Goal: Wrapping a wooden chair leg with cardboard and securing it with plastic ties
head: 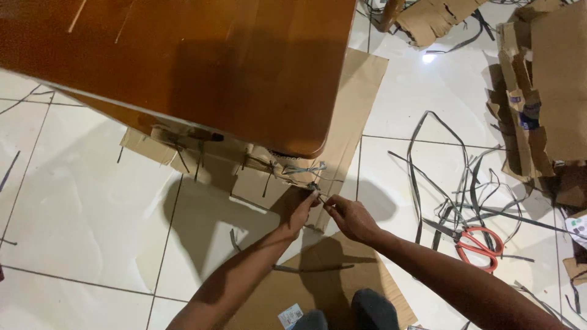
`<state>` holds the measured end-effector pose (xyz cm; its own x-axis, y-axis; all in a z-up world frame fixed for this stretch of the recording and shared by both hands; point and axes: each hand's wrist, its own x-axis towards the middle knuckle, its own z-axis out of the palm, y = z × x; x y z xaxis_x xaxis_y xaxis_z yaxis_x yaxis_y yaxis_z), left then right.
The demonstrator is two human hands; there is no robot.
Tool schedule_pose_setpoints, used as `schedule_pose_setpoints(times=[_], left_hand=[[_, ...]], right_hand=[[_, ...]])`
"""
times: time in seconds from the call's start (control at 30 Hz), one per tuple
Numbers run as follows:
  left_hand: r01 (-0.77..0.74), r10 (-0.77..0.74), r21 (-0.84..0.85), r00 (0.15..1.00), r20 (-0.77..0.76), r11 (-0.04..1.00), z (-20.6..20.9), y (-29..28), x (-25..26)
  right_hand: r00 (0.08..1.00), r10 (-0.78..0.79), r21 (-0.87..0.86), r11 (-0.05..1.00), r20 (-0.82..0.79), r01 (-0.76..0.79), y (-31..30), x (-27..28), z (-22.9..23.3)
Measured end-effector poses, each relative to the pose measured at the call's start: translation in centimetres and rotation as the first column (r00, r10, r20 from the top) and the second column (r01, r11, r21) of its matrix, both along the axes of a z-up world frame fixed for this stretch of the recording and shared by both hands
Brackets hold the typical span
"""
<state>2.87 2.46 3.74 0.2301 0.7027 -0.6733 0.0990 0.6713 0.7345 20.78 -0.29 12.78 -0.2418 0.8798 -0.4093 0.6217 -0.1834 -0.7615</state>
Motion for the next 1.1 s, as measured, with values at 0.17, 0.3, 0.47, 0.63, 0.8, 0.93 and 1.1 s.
schedule_pose_setpoints(times=[0.17,0.3,0.47,0.63,0.8,0.93,1.1], left_hand=[[-0.193,0.195,0.15,0.981,0.0,0.97,-2.9,-0.3,0.4],[-0.15,0.182,0.306,0.98,-0.079,0.94,0.4,-0.2,0.2],[-0.049,0.13,0.317,0.962,-0.241,0.947,-4.8,0.1,0.6],[-0.157,0.208,0.238,0.956,-0.206,0.959,-14.4,0.9,1.1],[-0.157,0.189,0.25,0.976,-0.112,0.955,-13.4,1.0,1.1],[-0.18,0.183,0.046,0.978,-0.096,0.983,-4.4,-1.5,0.5],[-0.083,0.076,-0.027,0.98,-0.185,0.996,0.7,-2.8,1.2]], right_hand=[[1.0,-0.005,-0.012,1.0,0.01,0.005,-1.1,-0.1,1.1],[0.999,-0.01,-0.041,0.999,0.034,0.012,-1.6,-0.2,1.4],[0.998,-0.031,-0.037,0.999,0.059,0.033,-2.1,-0.6,3.0],[0.997,-0.049,0.009,0.999,0.066,0.049,-3.7,-1.0,2.8],[0.999,-0.045,-0.003,0.999,0.011,0.045,-5.6,0.1,4.1],[0.998,0.024,-0.049,0.999,0.056,-0.021,-7.0,3.2,4.9],[0.973,-0.147,-0.109,0.98,0.18,0.168,-9.5,12.2,-0.3]])
